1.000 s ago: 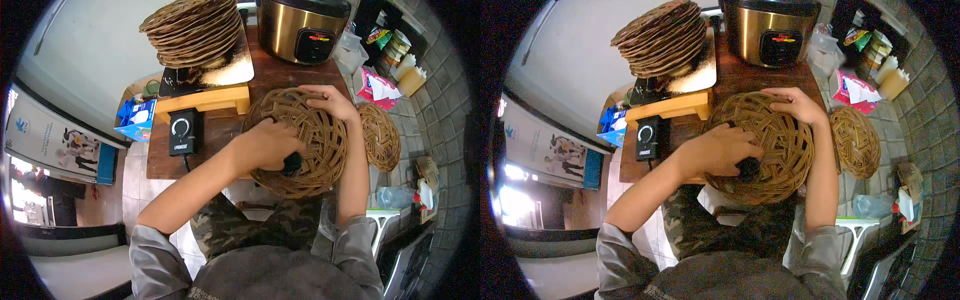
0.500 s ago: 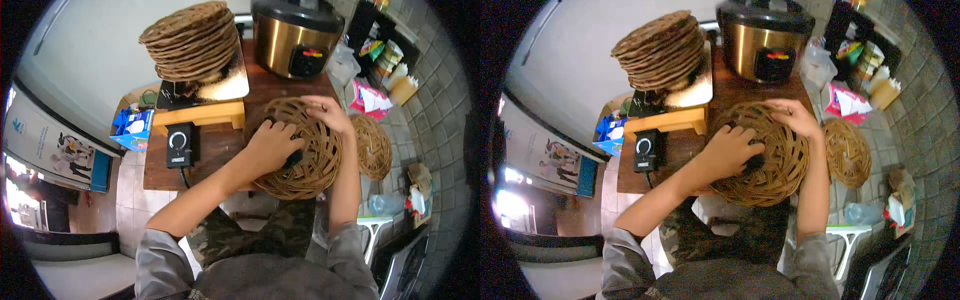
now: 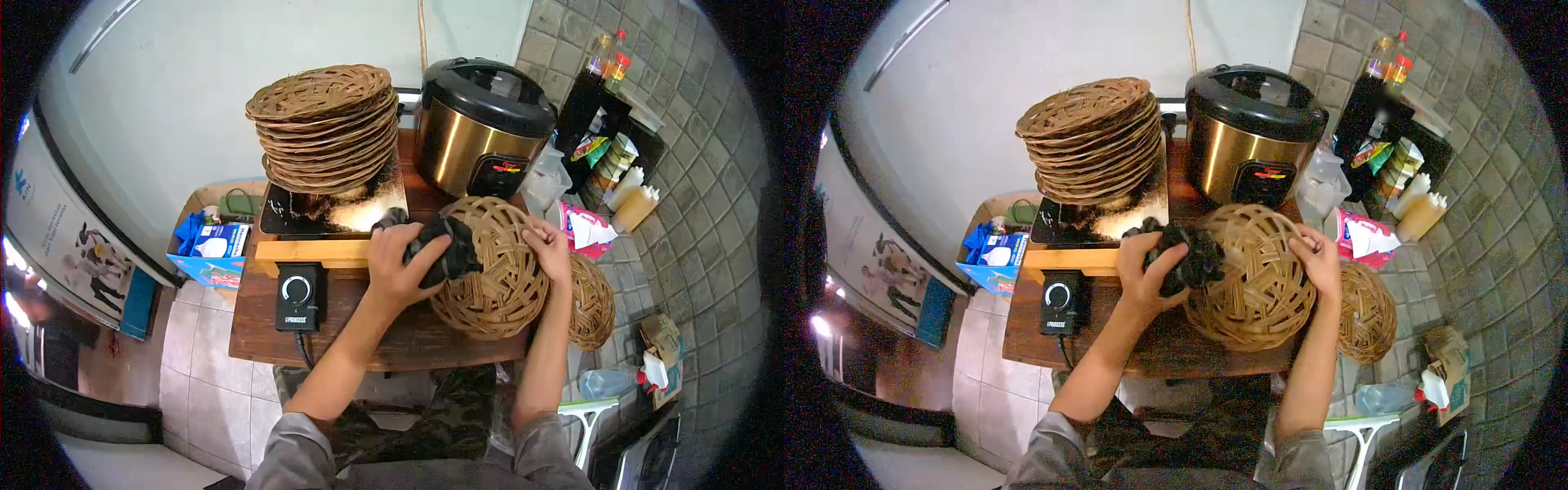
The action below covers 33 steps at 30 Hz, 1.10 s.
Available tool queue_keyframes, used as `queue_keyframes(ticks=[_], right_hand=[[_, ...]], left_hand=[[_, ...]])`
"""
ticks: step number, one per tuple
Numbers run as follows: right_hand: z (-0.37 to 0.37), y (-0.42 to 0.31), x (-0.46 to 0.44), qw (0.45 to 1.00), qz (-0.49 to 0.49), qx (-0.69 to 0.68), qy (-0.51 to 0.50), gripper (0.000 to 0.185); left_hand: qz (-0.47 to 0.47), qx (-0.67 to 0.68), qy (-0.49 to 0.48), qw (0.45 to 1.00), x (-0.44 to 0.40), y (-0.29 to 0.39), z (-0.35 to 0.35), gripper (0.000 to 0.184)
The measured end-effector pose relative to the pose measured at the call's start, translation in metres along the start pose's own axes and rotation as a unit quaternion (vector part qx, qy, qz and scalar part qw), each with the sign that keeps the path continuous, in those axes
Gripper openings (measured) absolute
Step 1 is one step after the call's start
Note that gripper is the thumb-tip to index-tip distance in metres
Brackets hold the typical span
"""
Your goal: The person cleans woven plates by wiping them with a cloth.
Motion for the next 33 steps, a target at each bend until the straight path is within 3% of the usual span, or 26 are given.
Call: queue_keyframes(ticks=[4, 6, 10, 16, 18, 30, 33], right_hand=[[0.016, -0.002, -0.001, 0.993, 0.027, 0.061, 0.099, 0.028], [0.020, -0.013, 0.002, 0.983, 0.086, 0.053, 0.153, 0.028], [0.020, -0.027, 0.008, 0.964, 0.166, 0.100, 0.183, 0.023], [0.023, -0.017, 0.003, 0.940, 0.216, 0.066, 0.255, 0.015], [0.033, -0.009, -0.003, 0.926, 0.236, 0.124, 0.267, 0.013], [0.036, -0.023, 0.011, 0.900, 0.273, 0.048, 0.336, 0.017], [0.041, -0.027, 0.016, 0.841, 0.324, 0.047, 0.430, 0.018]], left_hand=[[0.026, 0.008, -0.019, 0.999, 0.004, 0.004, 0.003, 0.058], [0.056, 0.006, -0.024, 0.998, 0.008, 0.000, -0.002, 0.063], [0.114, 0.034, -0.031, 0.992, 0.016, -0.007, -0.002, 0.085], [0.163, 0.077, -0.010, 0.984, 0.020, -0.009, -0.003, 0.083], [0.190, 0.082, -0.025, 0.978, 0.022, -0.010, -0.006, 0.082], [0.166, 0.053, -0.031, 0.984, 0.017, -0.009, -0.002, 0.077], [0.167, 0.046, -0.038, 0.984, 0.016, -0.009, -0.002, 0.075]])
Point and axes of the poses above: each hand's wrist, its own x-axis away from the middle knuckle, its own z-axis out of the back of the hand, y = z × x, the point moved 4 cm from there along -x, towards the middle knuckle, and after that the axes turned 14 degrees about y, right-handed, at the moved point
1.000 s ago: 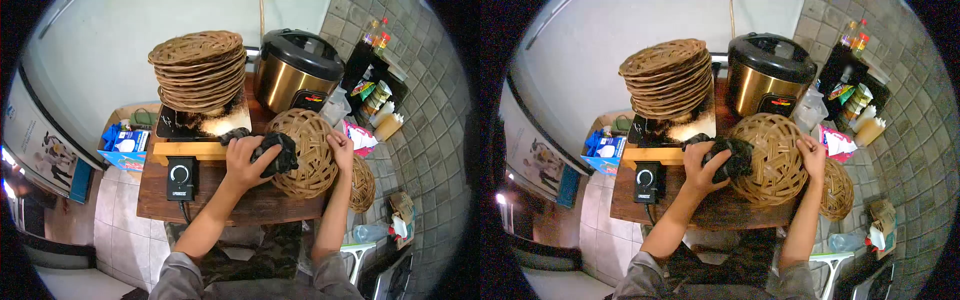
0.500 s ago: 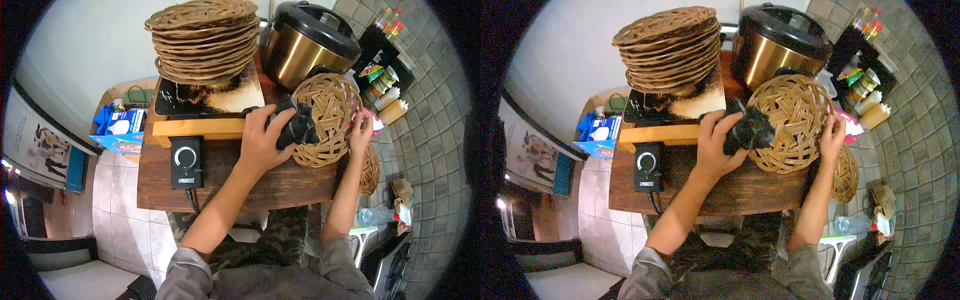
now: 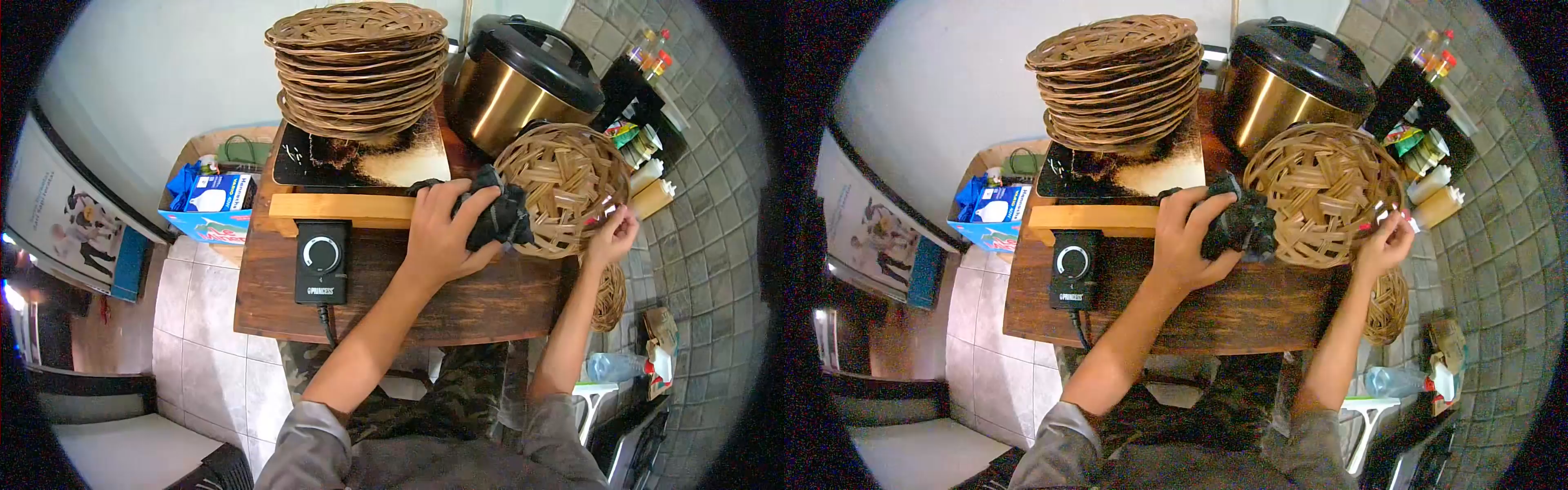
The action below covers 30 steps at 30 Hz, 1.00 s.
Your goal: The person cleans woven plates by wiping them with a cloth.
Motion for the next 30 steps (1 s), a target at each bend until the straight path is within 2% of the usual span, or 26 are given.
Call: queue_keyframes(ticks=[4, 9, 11, 12, 16, 17, 19, 21, 23, 24, 26, 30], right_hand=[[0.011, 0.005, 0.001, 0.997, 0.045, -0.040, 0.048, 0.018], [0.014, -0.004, 0.003, 0.998, 0.005, -0.040, 0.045, 0.017], [0.021, -0.019, 0.005, 0.998, 0.043, -0.043, 0.006, 0.018], [0.031, -0.013, 0.005, 0.996, 0.093, -0.008, -0.008, 0.021], [0.070, -0.012, 0.019, 0.993, 0.106, -0.005, -0.060, 0.029], [0.077, -0.020, 0.023, 0.992, 0.104, -0.009, -0.065, 0.029], [0.088, -0.030, 0.032, 0.994, 0.011, 0.044, -0.098, 0.029], [0.102, -0.031, 0.035, 0.993, 0.030, 0.046, -0.103, 0.028], [0.109, -0.034, 0.035, 0.987, 0.005, 0.054, -0.152, 0.029], [0.118, -0.028, 0.035, 0.988, 0.005, 0.056, -0.145, 0.029], [0.126, -0.010, 0.035, 0.980, -0.084, 0.069, -0.169, 0.036], [0.123, -0.023, 0.041, 0.976, -0.019, 0.089, -0.200, 0.041]], left_hand=[[-0.010, -0.006, -0.011, 1.000, 0.002, -0.002, -0.002, 0.073], [0.003, -0.003, -0.003, 1.000, 0.002, -0.005, -0.002, 0.072], [0.009, 0.004, 0.007, 1.000, 0.002, -0.005, -0.001, 0.071], [0.020, 0.008, 0.017, 1.000, 0.002, -0.006, 0.000, 0.069], [0.035, 0.012, 0.054, 0.998, 0.001, -0.006, 0.002, 0.067], [0.037, 0.005, 0.057, 0.998, 0.001, -0.007, 0.003, 0.067], [0.074, 0.039, 0.070, 0.994, 0.002, -0.011, 0.004, 0.067], [0.086, 0.043, 0.073, 0.993, 0.005, -0.012, 0.004, 0.067], [0.090, 0.054, 0.074, 0.992, 0.003, -0.013, 0.002, 0.067], [0.102, 0.057, 0.070, 0.991, 0.003, -0.012, 0.003, 0.067], [0.100, 0.059, 0.070, 0.991, 0.002, -0.010, 0.003, 0.065], [0.091, 0.053, 0.004, 0.994, 0.006, -0.004, 0.001, 0.064]])
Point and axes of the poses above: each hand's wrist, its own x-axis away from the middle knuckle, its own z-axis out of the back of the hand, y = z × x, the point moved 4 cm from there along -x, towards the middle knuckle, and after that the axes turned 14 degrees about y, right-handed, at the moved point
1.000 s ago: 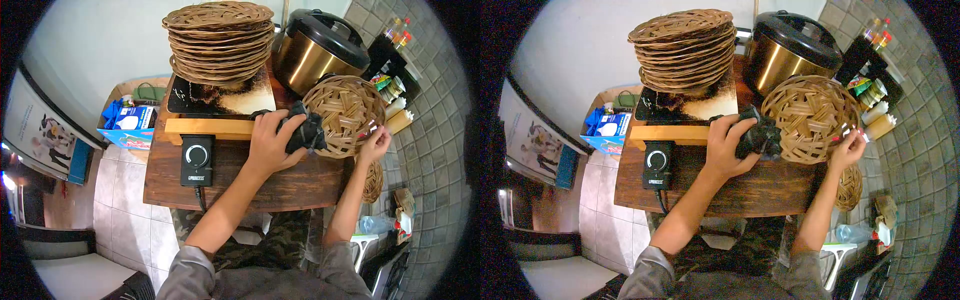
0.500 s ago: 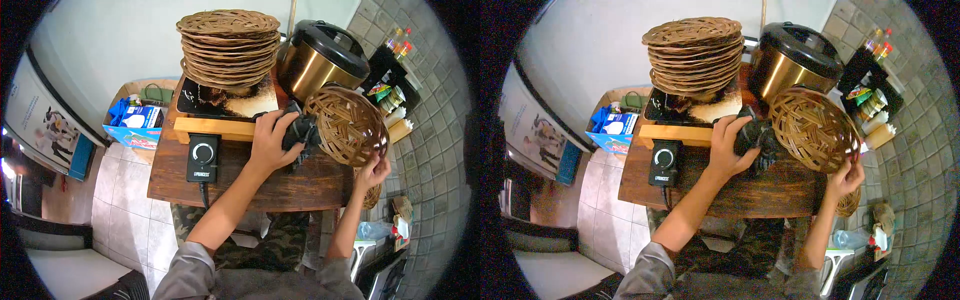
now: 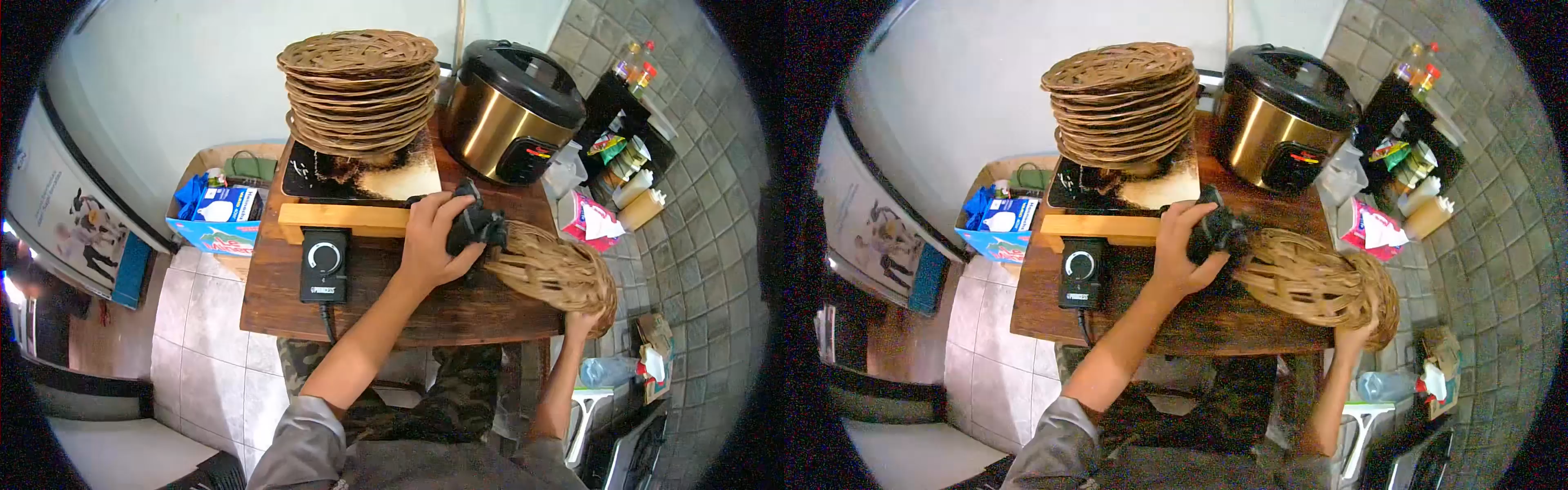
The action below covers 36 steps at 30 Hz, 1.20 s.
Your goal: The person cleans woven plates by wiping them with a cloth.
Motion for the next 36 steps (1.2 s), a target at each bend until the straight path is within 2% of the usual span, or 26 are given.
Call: queue_keyframes(ticks=[2, 3, 5, 7, 9, 11, 14, 17, 19, 21, 22, 27, 30, 31, 33, 34, 36], right_hand=[[-0.003, 0.001, 0.005, 0.998, -0.003, 0.016, -0.053, 0.050], [-0.011, -0.017, -0.001, 0.995, 0.011, 0.022, -0.093, 0.050], [-0.021, -0.030, -0.007, 0.990, 0.020, 0.048, -0.128, 0.051], [-0.028, -0.045, -0.008, 0.984, 0.026, 0.075, -0.160, 0.052], [-0.033, -0.060, -0.008, 0.975, 0.048, 0.089, -0.198, 0.059], [-0.034, -0.060, -0.006, 0.977, 0.034, 0.072, -0.199, 0.059], [-0.038, -0.059, -0.004, 0.963, 0.021, 0.086, -0.254, 0.066], [-0.039, -0.054, -0.007, 0.956, -0.011, 0.060, -0.288, 0.068], [-0.034, -0.050, -0.016, 0.943, -0.013, 0.102, -0.317, 0.061], [-0.033, -0.057, -0.023, 0.899, 0.116, 0.193, -0.375, 0.055], [-0.031, -0.062, -0.025, 0.913, 0.096, 0.165, -0.360, 0.046], [-0.047, -0.093, -0.020, 0.945, 0.025, 0.076, -0.316, 0.034], [-0.071, -0.122, -0.006, 0.939, 0.083, 0.017, -0.333, 0.038], [-0.077, -0.132, -0.002, 0.934, 0.130, 0.024, -0.331, 0.036], [-0.084, -0.131, 0.006, 0.945, 0.157, 0.032, -0.286, 0.031], [-0.086, -0.128, 0.009, 0.945, 0.157, 0.030, -0.287, 0.031], [-0.083, -0.121, 0.011, 0.963, 0.117, 0.026, -0.242, 0.026]], left_hand=[[-0.032, -0.011, -0.033, 0.999, 0.001, 0.004, -0.002, 0.063], [-0.065, -0.027, -0.063, 0.995, 0.001, 0.007, -0.005, 0.063], [-0.076, -0.022, -0.082, 0.993, 0.003, 0.009, -0.007, 0.060], [-0.100, -0.027, -0.173, 0.979, 0.007, 0.012, -0.015, 0.059], [-0.122, -0.017, -0.181, 0.976, 0.012, 0.015, -0.020, 0.059], [-0.119, -0.009, -0.202, 0.972, 0.015, 0.017, -0.022, 0.058], [-0.113, -0.007, -0.215, 0.970, 0.017, 0.016, -0.024, 0.058], [-0.100, -0.012, -0.223, 0.970, 0.018, 0.015, -0.025, 0.057], [-0.092, -0.015, -0.224, 0.970, 0.019, 0.013, -0.027, 0.057], [-0.099, -0.012, -0.232, 0.968, 0.021, 0.013, -0.027, 0.058], [-0.096, -0.012, -0.233, 0.968, 0.022, 0.014, -0.027, 0.058], [-0.106, -0.009, -0.230, 0.967, 0.020, 0.015, -0.028, 0.060], [-0.123, -0.016, -0.206, 0.971, 0.017, 0.016, -0.025, 0.060], [-0.124, -0.018, -0.208, 0.970, 0.015, 0.017, -0.024, 0.060], [-0.114, -0.032, -0.179, 0.977, 0.010, 0.018, -0.019, 0.059], [-0.113, -0.035, -0.179, 0.977, 0.009, 0.017, -0.019, 0.059], [-0.080, 0.019, -0.095, 0.992, 0.005, 0.014, -0.014, 0.056]])
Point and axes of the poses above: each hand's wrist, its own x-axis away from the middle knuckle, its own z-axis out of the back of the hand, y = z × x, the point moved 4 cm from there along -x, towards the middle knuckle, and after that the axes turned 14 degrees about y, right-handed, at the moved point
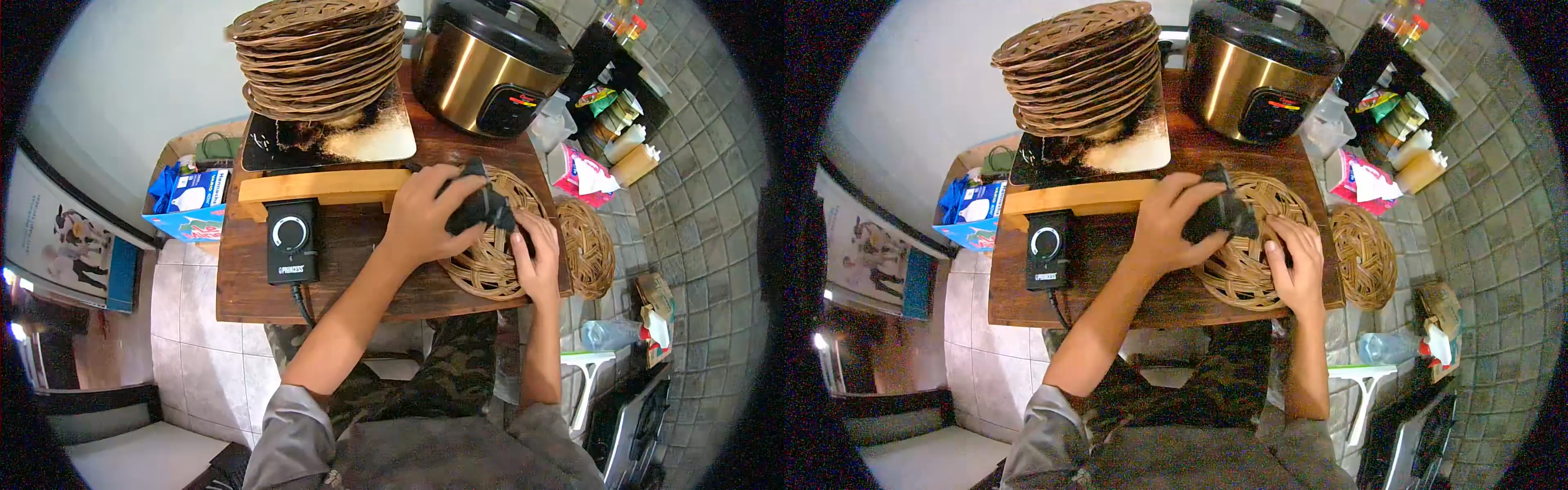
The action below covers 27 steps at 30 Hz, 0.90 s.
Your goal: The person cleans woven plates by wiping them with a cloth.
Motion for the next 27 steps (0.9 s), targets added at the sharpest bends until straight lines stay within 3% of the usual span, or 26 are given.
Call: queue_keyframes(ticks=[4, 13, 15, 17, 21, 27], right_hand=[[0.001, -0.001, -0.002, 0.999, 0.037, 0.009, -0.024, 0.022], [0.001, 0.004, 0.001, 0.999, 0.018, -0.021, -0.027, 0.022], [0.002, 0.007, 0.001, 0.999, 0.018, -0.029, -0.012, 0.031], [0.002, 0.008, 0.002, 0.999, 0.013, -0.033, -0.014, 0.031], [0.003, 0.005, 0.003, 1.000, -0.003, -0.026, -0.017, 0.032], [0.005, 0.003, 0.008, 0.999, -0.011, -0.021, -0.028, 0.032]], left_hand=[[0.076, 0.073, 0.072, 0.992, -0.005, 0.001, 0.006, 0.050], [0.070, 0.118, 0.134, 0.981, -0.008, -0.006, 0.021, 0.045], [0.065, 0.112, 0.159, 0.979, -0.009, -0.007, 0.025, 0.043], [0.146, 0.161, 0.215, 0.952, -0.008, -0.009, 0.030, 0.041], [0.214, 0.187, 0.285, 0.915, -0.001, -0.016, 0.030, 0.037], [0.173, 0.179, 0.325, 0.912, 0.002, -0.016, 0.029, 0.041]])
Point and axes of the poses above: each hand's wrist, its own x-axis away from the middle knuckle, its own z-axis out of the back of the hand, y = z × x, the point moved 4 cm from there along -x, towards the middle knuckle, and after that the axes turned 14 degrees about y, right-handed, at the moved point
